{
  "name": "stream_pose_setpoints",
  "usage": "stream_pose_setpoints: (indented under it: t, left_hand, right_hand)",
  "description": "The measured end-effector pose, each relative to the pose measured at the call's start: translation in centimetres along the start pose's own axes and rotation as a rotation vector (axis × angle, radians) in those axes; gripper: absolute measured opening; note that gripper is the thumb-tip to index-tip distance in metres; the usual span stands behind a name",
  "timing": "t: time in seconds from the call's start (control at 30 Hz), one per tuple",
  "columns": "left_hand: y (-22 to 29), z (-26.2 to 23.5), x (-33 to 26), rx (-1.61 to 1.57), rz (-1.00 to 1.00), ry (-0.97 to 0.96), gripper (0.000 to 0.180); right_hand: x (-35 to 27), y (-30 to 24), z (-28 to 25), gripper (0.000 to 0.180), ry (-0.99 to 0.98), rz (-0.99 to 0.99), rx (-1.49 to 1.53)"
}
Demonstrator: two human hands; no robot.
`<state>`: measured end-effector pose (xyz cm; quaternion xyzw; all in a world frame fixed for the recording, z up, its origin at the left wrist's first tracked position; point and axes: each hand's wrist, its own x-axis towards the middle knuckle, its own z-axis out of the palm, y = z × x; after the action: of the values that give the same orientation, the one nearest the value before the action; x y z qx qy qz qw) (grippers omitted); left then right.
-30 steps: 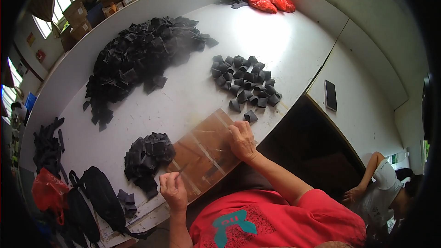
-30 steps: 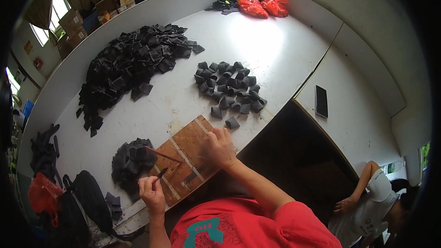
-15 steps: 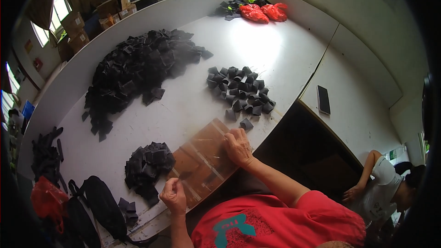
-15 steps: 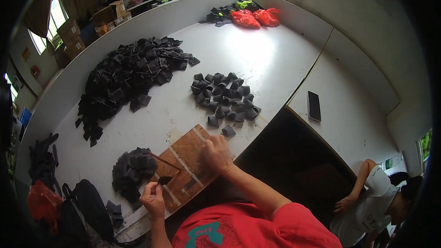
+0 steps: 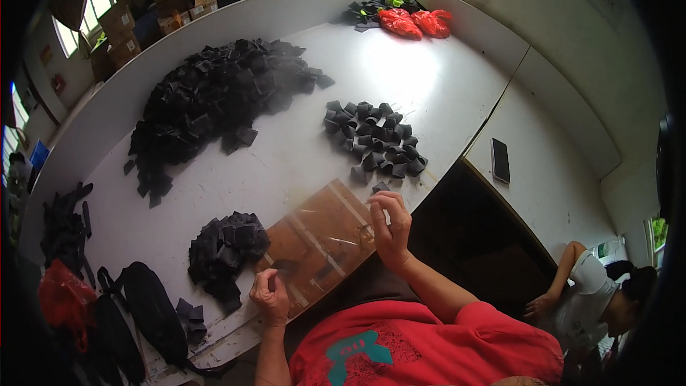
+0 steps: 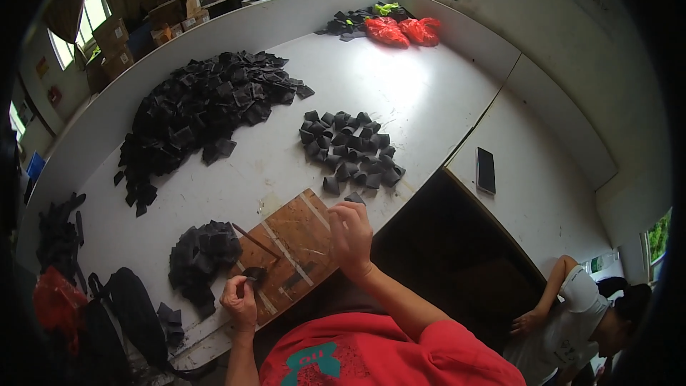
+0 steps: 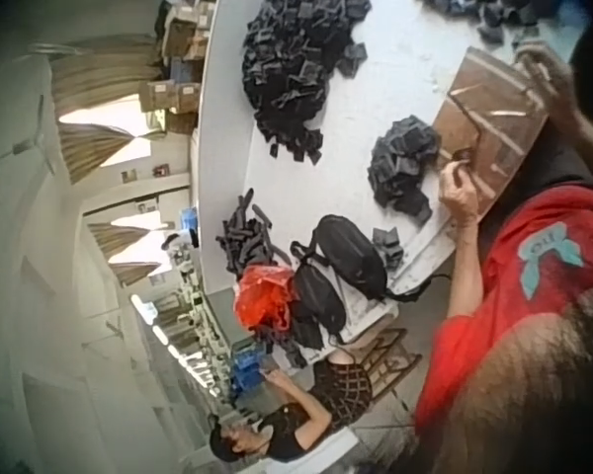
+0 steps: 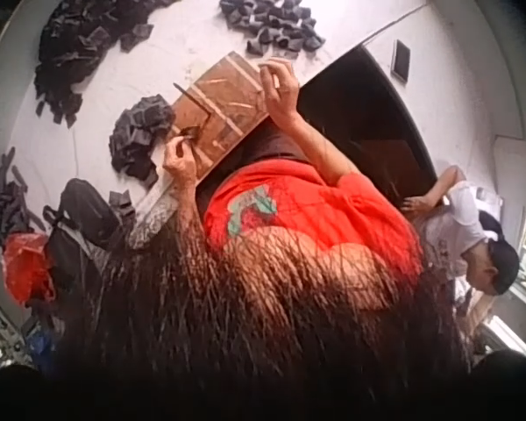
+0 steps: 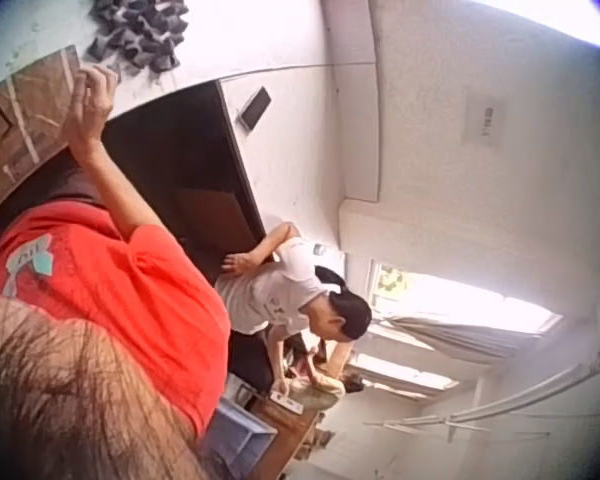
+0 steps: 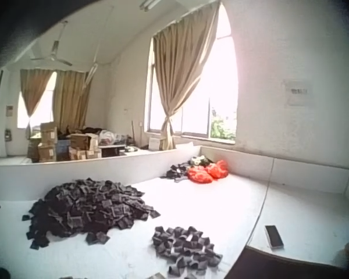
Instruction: Applying glue to small fabric pieces and folding them together as part of a factory assembly line process.
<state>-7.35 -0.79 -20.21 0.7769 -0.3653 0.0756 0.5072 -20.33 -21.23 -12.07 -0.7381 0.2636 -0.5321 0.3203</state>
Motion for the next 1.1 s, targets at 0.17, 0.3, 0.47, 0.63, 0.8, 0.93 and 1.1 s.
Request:
stream_pose_setpoints:
  t: [0.17,0.3,0.47,0.63,0.8,0.93,1.1]
  left_hand:
    - [0.6,0.7,0.8,-0.018,-0.041,-0.049,0.011]
    - [-0.2,0.0,0.2,0.017,-0.081,-0.035,0.010]
    - [-0.6,0.4,0.0,0.028,-0.053,-0.013,0.009]
    - [-0.6,0.4,0.0,-0.032,-0.060,-0.007,0.009]
    - [0.1,-0.4,0.1,-0.012,-0.070,0.015,0.009]
    - [1.7,-0.8,-0.5,-0.147,-0.223,0.090,0.011]
    - [6.8,-2.3,1.1,-0.302,-0.067,0.044,0.017]
  right_hand:
    - [4.1,-12.0,-5.4,0.023,-0.296,-0.366,0.781]
    - [3.0,-16.2,-7.8,0.016,-0.674,0.046,1.290]
    - [3.8,-15.6,-6.4,0.015,-0.828,0.080,1.494]
    - [4.3,-15.8,-2.6,0.018,-0.871,-0.044,1.840]
    - [3.5,-16.8,-3.4,0.018,-0.845,0.264,1.645]
    - [3.3,-15.0,-2.3,0.025,-0.939,0.076,1.810]
    - [1.0,-11.2,-2.8,0.008,-0.894,0.042,0.485]
